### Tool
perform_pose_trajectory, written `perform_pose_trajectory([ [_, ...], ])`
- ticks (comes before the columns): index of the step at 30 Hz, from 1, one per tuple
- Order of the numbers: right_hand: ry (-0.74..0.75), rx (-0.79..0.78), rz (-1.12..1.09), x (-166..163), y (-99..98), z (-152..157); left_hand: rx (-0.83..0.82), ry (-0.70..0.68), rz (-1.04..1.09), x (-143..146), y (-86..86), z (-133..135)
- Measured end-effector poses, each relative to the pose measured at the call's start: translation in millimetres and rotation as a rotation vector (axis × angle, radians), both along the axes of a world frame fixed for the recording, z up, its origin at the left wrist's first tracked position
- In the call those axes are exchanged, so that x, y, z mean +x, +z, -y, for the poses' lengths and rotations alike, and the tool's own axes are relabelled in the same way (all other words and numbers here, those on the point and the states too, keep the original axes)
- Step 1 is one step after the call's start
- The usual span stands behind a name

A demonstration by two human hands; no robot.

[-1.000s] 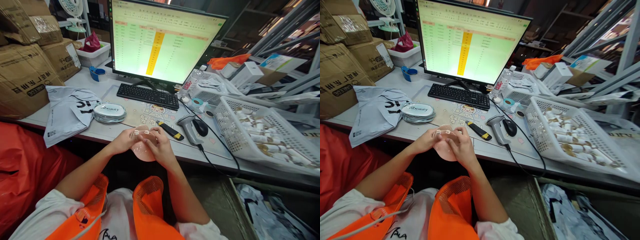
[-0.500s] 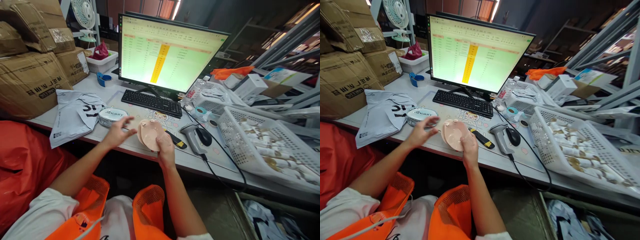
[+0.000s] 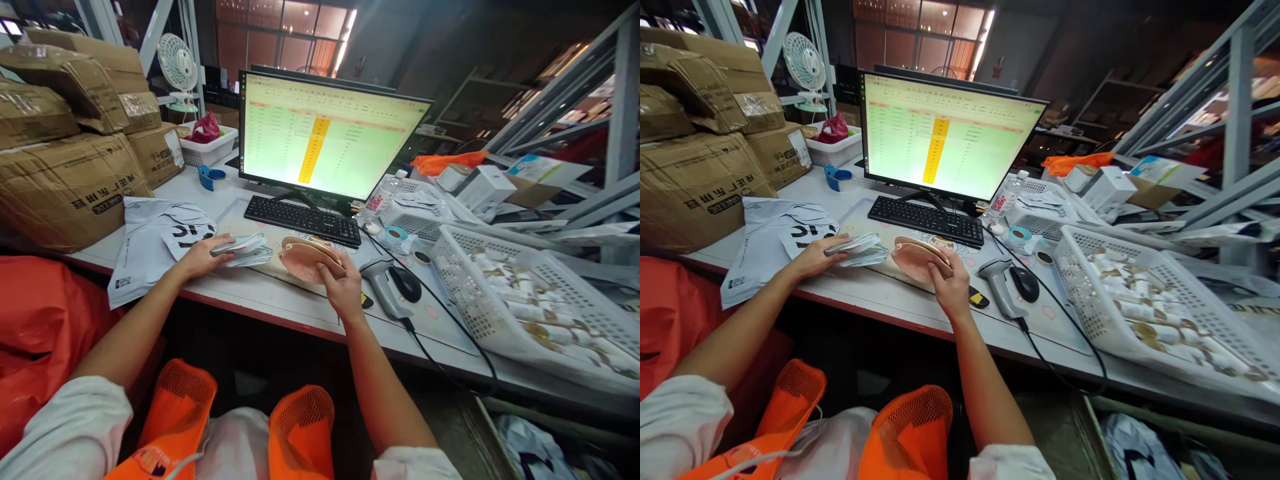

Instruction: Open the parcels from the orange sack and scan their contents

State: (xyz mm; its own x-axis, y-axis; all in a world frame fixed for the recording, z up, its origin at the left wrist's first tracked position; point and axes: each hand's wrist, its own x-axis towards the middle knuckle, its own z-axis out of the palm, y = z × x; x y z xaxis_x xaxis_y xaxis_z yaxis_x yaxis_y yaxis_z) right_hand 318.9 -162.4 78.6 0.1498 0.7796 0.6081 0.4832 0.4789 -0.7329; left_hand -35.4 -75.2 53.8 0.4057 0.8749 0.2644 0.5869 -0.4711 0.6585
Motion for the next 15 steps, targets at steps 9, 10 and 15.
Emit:
perform_pose_trajectory([
  [9, 0.307, -0.006, 0.516, -3, 27.4, 11, 0.107, -0.073, -0.005, 26, -12.0, 18],
  [10, 0.295, -0.095, 0.463, -1, 31.3, 12, 0.138, -0.071, -0.024, 29, -14.5, 20],
  [15, 0.217, -0.757, 0.129, 9, 30.9, 2, 0.306, -0.01, -0.063, 51, -33.1, 36],
])
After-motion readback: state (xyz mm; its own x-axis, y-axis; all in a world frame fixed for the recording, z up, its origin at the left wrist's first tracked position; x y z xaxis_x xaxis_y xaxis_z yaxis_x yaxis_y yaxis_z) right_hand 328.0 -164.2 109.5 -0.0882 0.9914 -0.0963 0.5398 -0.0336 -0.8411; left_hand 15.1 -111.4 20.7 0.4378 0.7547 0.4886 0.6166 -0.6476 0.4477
